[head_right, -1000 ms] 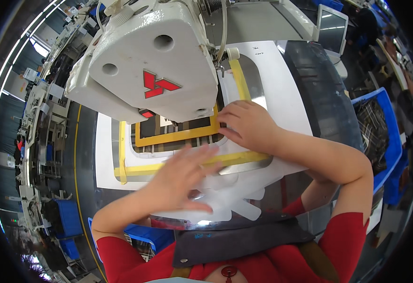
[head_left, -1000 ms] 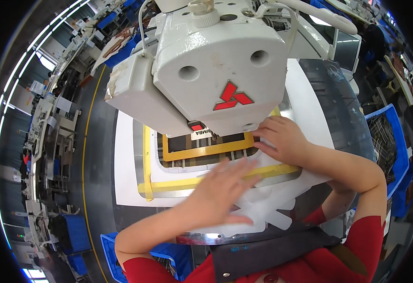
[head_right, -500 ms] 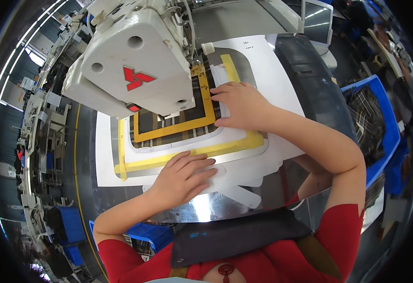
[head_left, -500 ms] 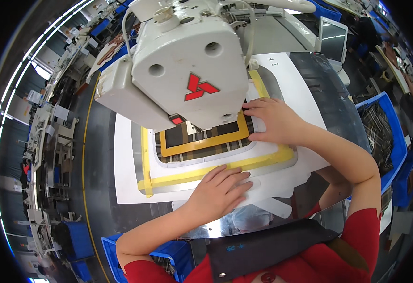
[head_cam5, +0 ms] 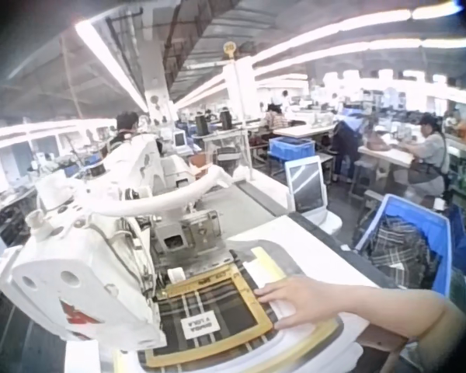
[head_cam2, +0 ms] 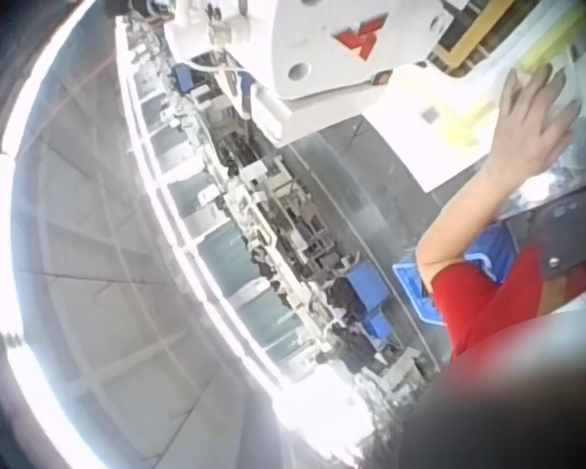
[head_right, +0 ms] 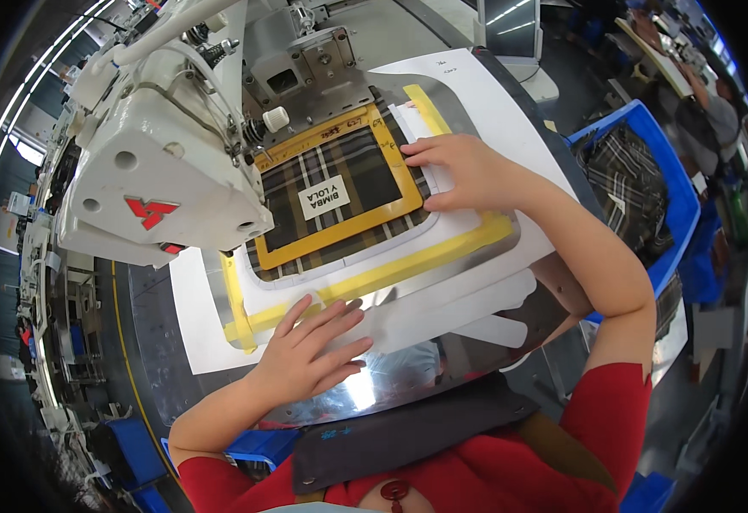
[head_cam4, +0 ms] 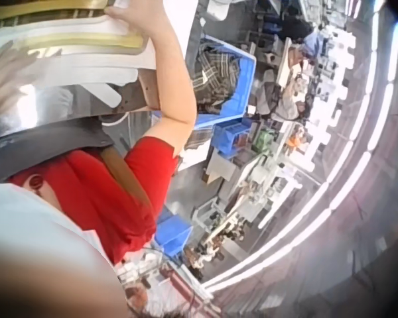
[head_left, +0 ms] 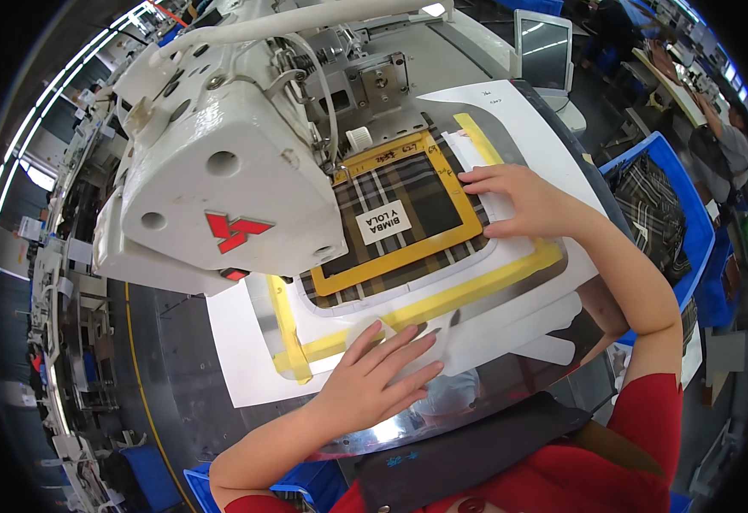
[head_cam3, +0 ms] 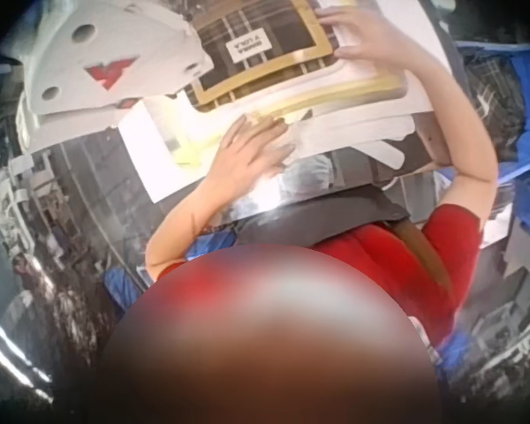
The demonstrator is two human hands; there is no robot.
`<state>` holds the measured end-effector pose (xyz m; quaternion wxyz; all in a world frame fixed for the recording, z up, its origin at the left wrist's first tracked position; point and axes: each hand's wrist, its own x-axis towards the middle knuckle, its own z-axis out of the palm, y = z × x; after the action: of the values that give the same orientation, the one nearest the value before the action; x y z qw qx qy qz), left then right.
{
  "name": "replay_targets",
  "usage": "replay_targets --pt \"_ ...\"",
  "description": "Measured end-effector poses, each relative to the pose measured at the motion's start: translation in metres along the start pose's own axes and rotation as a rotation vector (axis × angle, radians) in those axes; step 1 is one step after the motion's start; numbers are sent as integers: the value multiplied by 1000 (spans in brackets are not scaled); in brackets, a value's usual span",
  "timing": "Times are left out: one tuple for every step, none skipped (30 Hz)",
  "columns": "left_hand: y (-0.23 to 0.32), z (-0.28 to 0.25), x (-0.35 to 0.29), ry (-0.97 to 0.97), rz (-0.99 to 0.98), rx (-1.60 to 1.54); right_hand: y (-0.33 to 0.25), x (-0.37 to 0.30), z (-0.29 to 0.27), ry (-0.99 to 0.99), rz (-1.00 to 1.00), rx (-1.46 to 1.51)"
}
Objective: Operating an industrial sewing machine to stitch leather or fabric components together.
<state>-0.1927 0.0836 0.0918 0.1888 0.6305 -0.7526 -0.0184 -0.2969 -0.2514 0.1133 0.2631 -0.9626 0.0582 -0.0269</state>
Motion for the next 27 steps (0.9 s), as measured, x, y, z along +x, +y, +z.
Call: replay_targets --pt "-1 -4 -2 39 19 -23 1 -2 -3 2 17 37" --pt "-1 -5 -6 39 20 -27 3 -3 -3 0 20 36" --pt "-2 -6 -9 74 32 -51 6 -4 -2 23 24 59" --pt "-2 -6 -10 108 44 -73 8 -4 -2 47 27 82" --pt "-2 -6 -10 108 35 -71 10 -4 -1 42 20 84" --pt "-3 -5 -9 144 50 -76 11 -3 0 69 26 81" --pt "-3 -5 -8 179 65 -78 12 -3 0 97 30 78" --pt "-4 -3 -8 177 50 -71 12 -2 4 91 18 85" --pt "-5 -2 -7 195 60 -74 12 -1 8 143 54 140" --pt "-6 -1 -6 214 69 -76 12 -1 12 194 89 194" --pt "-6 0 -5 215 58 -66 12 -2 17 190 76 198" --pt "-7 1 -4 226 57 -77 12 -3 23 281 53 135" --pt "-7 2 -3 238 55 -87 13 -4 25 373 31 72" --pt "-7 2 -4 238 36 -72 13 -2 22 412 115 171" --pt "-7 2 -4 274 40 -55 16 -3 17 454 211 264" --pt "-8 1 -4 311 47 -41 33 -3 13 616 221 326" --pt "-8 -3 -3 316 47 -42 62 -7 -2 751 271 365" --pt "-7 -10 -1 314 44 -27 81 -14 -18 899 258 452" --pt "-6 -16 3 314 33 -14 87 -20 -37 977 266 478" --pt "-6 -20 11 326 18 -24 76 -19 -46 1095 103 551" --pt "-5 -26 19 355 -17 -75 38 -17 -53 1119 144 589" --pt "-2 -36 27 380 -46 -127 4 -12 -54 1152 -47 590" --pt "9 -45 40 446 -110 -283 -33 -11 -55 1099 -185 539" --pt "22 -50 58 510 -165 -441 -65 -9 -50 1024 -324 505" --pt "30 -48 74 515 -179 -445 -88 -8 -42 946 -459 475" --pt "39 -45 87 640 -248 -651 -103 -13 -33 829 -481 423" --pt "42 -48 90 774 -319 -847 -136 -13 -29 578 -651 340"
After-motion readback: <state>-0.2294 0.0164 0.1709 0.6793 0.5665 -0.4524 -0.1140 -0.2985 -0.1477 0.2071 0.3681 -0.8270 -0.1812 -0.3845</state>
